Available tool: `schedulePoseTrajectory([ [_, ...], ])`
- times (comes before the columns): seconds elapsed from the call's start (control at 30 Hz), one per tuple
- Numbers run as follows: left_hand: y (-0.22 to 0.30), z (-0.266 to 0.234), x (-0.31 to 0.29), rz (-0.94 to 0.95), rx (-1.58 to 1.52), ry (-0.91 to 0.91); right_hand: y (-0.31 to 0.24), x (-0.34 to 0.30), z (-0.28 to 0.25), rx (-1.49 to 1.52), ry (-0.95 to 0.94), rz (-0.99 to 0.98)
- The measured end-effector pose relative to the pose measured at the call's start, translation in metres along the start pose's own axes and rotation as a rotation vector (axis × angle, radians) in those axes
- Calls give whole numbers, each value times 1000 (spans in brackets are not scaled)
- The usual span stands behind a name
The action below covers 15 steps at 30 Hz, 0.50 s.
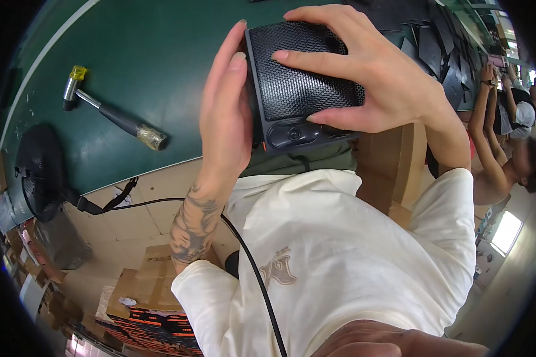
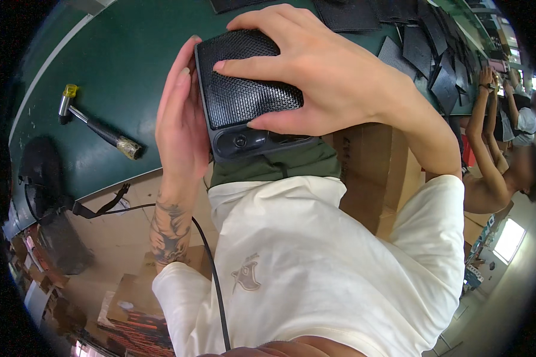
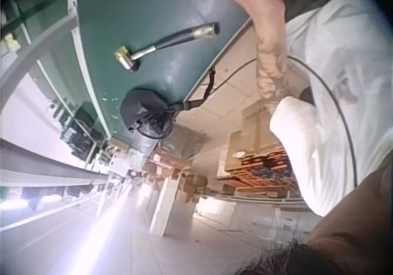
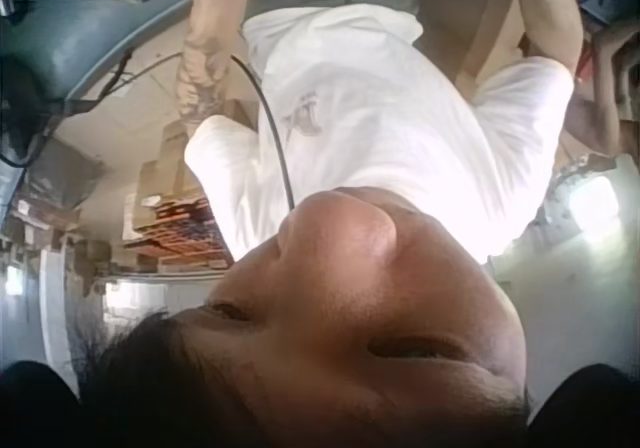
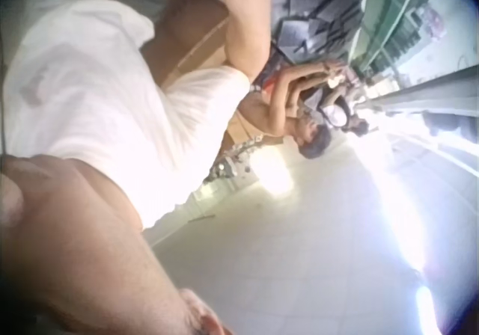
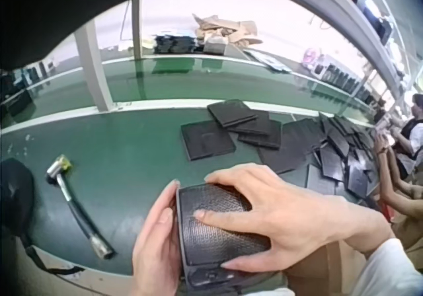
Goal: The person repeatedly assembles small black speakers by placing a textured mesh grille onto the speaker face and tapping it into place with a rubber mallet. The person handles multiple speaker units one at a time, tapping the grille edges to secure them before moving to the next unit.
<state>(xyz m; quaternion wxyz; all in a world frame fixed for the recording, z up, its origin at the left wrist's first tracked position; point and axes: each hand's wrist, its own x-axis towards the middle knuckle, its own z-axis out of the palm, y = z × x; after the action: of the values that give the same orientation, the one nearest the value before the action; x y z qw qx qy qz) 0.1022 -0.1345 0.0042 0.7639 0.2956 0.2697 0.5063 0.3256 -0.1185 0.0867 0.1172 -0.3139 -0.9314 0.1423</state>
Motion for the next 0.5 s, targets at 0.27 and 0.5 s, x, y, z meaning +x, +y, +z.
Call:
schedulePoseTrajectory([
  [0.27, -6, -1, 1, -17, -55, -27, 0, 1, -1, 26, -15, 16],
  [0.5, -7, 1, 2, 33, 124, 3, 8, 0, 8, 53, 41, -23],
])
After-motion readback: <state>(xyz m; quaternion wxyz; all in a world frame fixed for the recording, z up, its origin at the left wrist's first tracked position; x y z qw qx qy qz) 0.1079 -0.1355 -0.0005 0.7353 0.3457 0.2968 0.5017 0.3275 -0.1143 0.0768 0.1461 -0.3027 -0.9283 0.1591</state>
